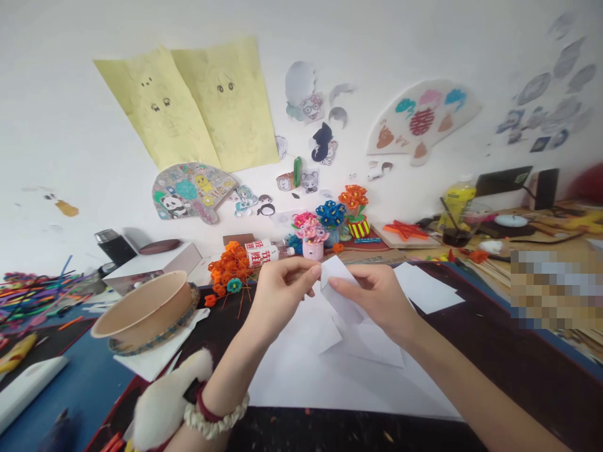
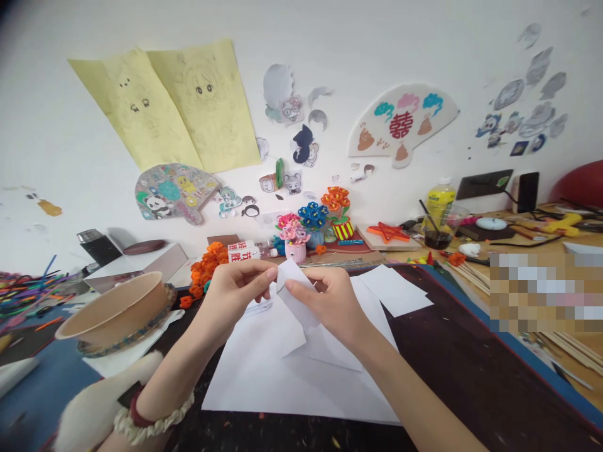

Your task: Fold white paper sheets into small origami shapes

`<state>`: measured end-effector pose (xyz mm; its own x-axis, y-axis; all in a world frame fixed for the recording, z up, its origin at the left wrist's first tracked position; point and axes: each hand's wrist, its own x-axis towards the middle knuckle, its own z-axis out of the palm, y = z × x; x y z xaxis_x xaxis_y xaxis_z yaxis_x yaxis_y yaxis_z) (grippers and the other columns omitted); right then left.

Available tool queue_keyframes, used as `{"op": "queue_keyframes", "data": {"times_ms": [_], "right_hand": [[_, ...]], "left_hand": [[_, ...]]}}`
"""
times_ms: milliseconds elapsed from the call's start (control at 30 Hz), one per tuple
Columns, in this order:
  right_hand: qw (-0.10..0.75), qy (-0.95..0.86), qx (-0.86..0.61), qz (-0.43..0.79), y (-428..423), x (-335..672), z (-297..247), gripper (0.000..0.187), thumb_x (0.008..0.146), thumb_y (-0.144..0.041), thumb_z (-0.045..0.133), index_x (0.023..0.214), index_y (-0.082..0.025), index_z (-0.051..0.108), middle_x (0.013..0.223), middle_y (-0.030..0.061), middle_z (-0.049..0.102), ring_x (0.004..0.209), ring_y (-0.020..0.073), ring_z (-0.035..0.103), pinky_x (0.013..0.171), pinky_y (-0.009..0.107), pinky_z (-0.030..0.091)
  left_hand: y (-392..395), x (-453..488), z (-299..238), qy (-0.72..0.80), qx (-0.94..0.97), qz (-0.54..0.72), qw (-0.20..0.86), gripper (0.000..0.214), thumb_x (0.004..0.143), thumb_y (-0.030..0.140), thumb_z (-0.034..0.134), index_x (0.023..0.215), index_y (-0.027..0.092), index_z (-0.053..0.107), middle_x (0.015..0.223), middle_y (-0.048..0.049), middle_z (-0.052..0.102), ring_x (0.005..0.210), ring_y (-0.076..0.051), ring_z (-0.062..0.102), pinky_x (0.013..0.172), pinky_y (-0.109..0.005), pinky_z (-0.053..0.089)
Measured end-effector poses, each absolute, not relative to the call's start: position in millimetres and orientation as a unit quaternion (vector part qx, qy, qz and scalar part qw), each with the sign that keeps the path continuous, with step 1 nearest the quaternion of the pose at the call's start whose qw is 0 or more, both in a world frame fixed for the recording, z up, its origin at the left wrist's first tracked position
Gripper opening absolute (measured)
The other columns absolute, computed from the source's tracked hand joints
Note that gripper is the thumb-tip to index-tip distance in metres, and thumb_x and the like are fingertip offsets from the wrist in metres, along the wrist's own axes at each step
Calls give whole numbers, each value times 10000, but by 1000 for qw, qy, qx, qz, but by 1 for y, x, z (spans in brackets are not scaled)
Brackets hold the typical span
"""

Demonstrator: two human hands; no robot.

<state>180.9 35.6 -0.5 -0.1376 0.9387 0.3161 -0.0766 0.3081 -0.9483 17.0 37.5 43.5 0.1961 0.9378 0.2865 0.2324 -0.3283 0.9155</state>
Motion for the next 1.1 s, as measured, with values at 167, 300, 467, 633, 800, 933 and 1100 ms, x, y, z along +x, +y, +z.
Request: {"op": "queue_keyframes", "data": {"times_ms": [167,300,467,633,800,933,1100], "right_hand": [[544,-599,-358,466,35,181,0,245,771,-386,660,681,-159,678,650,10,600,591,158,517,503,257,405],[551,-614,-350,444,34,181,1,244,780,-341,653,614,-166,616,595,-15,531,570,134,463,487,241,377],[550,-617,-348,441,34,181,2,234,783,-321,657,615,-166,603,575,-26,494,557,124,438,482,241,359],[559,-596,-346,461,31,181,5,198,770,-336,682,668,-167,666,600,-17,540,577,138,479,492,247,388],[566,-578,-343,478,30,181,5,184,755,-338,706,699,-163,708,627,-3,600,578,143,520,495,250,409],[568,-567,-339,491,31,181,4,184,735,-348,728,723,-164,724,654,5,648,583,152,563,504,257,441],[555,-566,-333,511,33,182,2,168,739,-325,736,696,-164,718,617,-11,635,550,130,547,490,239,430]], "left_hand": [[39,15,44,443,667,466,376,211,767,353,687,748,144,702,632,-17,616,532,-110,528,482,-210,406],[40,15,43,439,677,461,371,188,778,328,687,753,142,680,618,-5,597,553,-106,524,506,-205,411],[38,14,43,420,713,455,329,162,828,301,643,758,156,662,628,10,575,597,-102,515,543,-199,405],[36,15,45,410,735,445,305,188,872,269,577,745,156,656,661,2,587,611,-103,523,570,-206,415],[39,15,43,407,727,445,329,201,867,292,582,745,149,656,632,4,575,598,-105,522,562,-209,419],[39,15,41,409,727,443,329,182,818,313,653,756,143,662,673,-2,597,596,-95,503,545,-201,402],[38,14,42,417,732,438,315,149,818,275,652,766,138,681,658,5,583,571,-80,464,508,-187,366]]}}
